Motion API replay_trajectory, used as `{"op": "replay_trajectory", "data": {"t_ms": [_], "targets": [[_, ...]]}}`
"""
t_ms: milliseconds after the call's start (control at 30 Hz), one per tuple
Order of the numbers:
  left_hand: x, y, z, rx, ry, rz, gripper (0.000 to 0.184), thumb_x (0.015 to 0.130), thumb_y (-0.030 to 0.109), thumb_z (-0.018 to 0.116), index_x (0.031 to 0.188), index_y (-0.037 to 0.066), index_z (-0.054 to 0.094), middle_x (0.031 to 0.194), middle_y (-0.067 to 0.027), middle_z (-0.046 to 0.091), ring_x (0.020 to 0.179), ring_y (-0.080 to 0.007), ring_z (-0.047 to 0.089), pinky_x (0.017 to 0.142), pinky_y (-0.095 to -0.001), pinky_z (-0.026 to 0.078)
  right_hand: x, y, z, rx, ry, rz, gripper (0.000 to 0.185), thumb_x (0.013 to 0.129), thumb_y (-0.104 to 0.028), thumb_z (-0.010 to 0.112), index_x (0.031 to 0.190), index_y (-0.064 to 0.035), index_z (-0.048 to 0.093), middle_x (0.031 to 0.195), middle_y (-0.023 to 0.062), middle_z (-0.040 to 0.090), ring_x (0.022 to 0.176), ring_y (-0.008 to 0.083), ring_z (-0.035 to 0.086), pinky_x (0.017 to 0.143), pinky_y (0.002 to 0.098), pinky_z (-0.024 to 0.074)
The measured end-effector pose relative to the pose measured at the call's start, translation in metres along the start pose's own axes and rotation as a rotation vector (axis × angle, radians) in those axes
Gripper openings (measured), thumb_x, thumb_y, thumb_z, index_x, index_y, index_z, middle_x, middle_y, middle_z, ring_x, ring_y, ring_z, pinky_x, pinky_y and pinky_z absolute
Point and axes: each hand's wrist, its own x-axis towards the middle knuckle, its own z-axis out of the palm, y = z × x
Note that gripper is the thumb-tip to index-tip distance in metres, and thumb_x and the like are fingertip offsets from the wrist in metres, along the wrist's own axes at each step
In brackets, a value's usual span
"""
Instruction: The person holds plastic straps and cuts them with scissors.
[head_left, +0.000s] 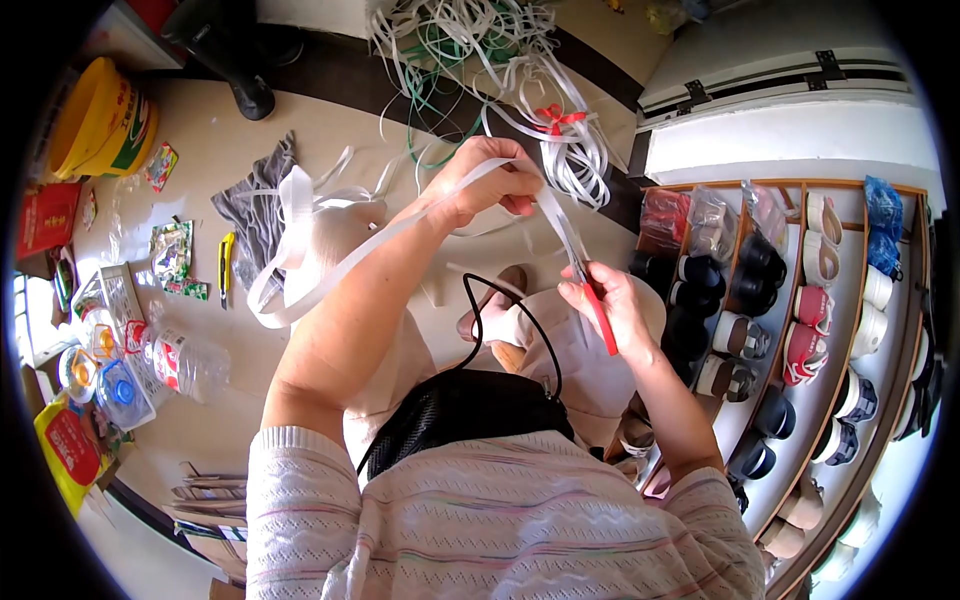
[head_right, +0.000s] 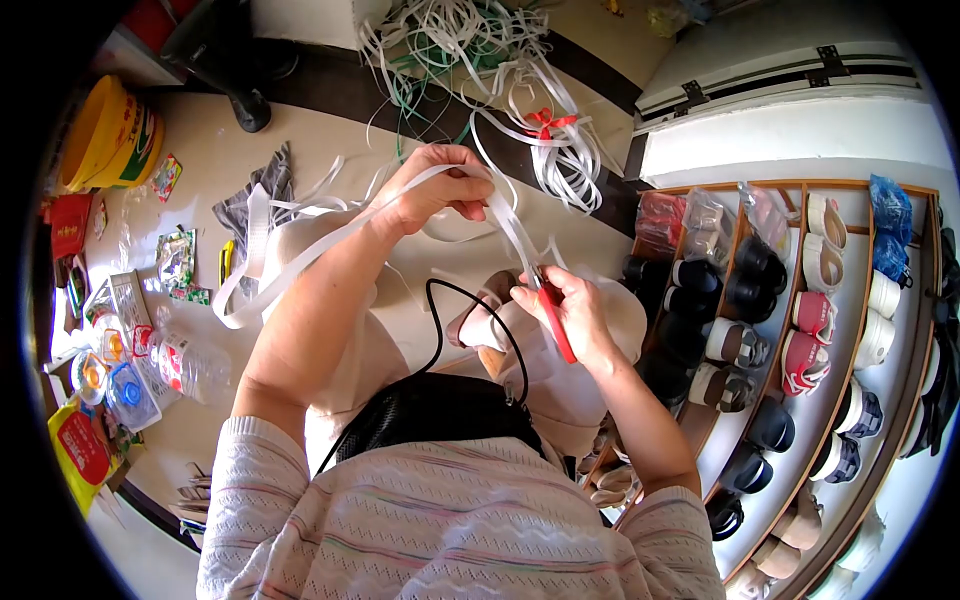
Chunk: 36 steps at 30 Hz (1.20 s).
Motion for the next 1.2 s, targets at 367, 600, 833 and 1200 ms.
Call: {"op": "replay_trajectory", "data": {"t_ms": [367,600,833,1200], "targets": [[-0.002,0.001,0.005,0.014,-0.036,-0.012,0.008,0.075,0.006,0.066,0.079,0.001,0.062,0.071,-0.0069,0.063,0.056,-0.0125,0.060,0.055,-0.0231,0.050,0.004,-0.017,0.007,0.245,-0.013,0.107,0.022,0.080,-0.019,0.069,0.090,-0.0001,0.063,0.063,-0.0058,0.052,0.058,0.0034,0.043,0.054,0.0187,0.0376],[-0.005,0.011,0.004,0.007,0.030,0.002,0.017,0.076,0.015,0.070,0.080,0.000,0.063,0.070,-0.0069,0.063,0.056,-0.0124,0.059,0.055,-0.0229,0.049,0.001,-0.001,0.006,0.098,-0.030,0.041,0.025,0.082,-0.023,0.067,0.094,-0.0026,0.060,0.059,-0.0067,0.047,0.043,0.0013,0.037,0.040,0.0172,0.0283],[-0.004,0.004,0.004,0.014,0.014,0.099,0.023,0.077,0.021,0.071,0.077,-0.001,0.065,0.066,-0.0066,0.063,0.050,-0.0125,0.058,0.049,-0.0235,0.048,-0.002,-0.010,0.004,0.243,-0.039,0.182,0.021,0.082,-0.019,0.068,0.091,-0.0012,0.063,0.066,-0.0063,0.052,0.058,0.0017,0.042,0.052,0.0173,0.0346],[-0.002,0.002,0.003,-0.016,0.016,0.023,0.018,0.078,0.017,0.070,0.078,0.000,0.065,0.067,-0.0079,0.064,0.049,-0.0120,0.058,0.047,-0.0227,0.048,0.003,-0.002,0.002,0.074,-0.042,0.101,0.023,0.081,-0.018,0.069,0.091,0.0025,0.062,0.074,0.0001,0.059,0.070,0.0055,0.050,0.065,0.0200,0.0416]]}}
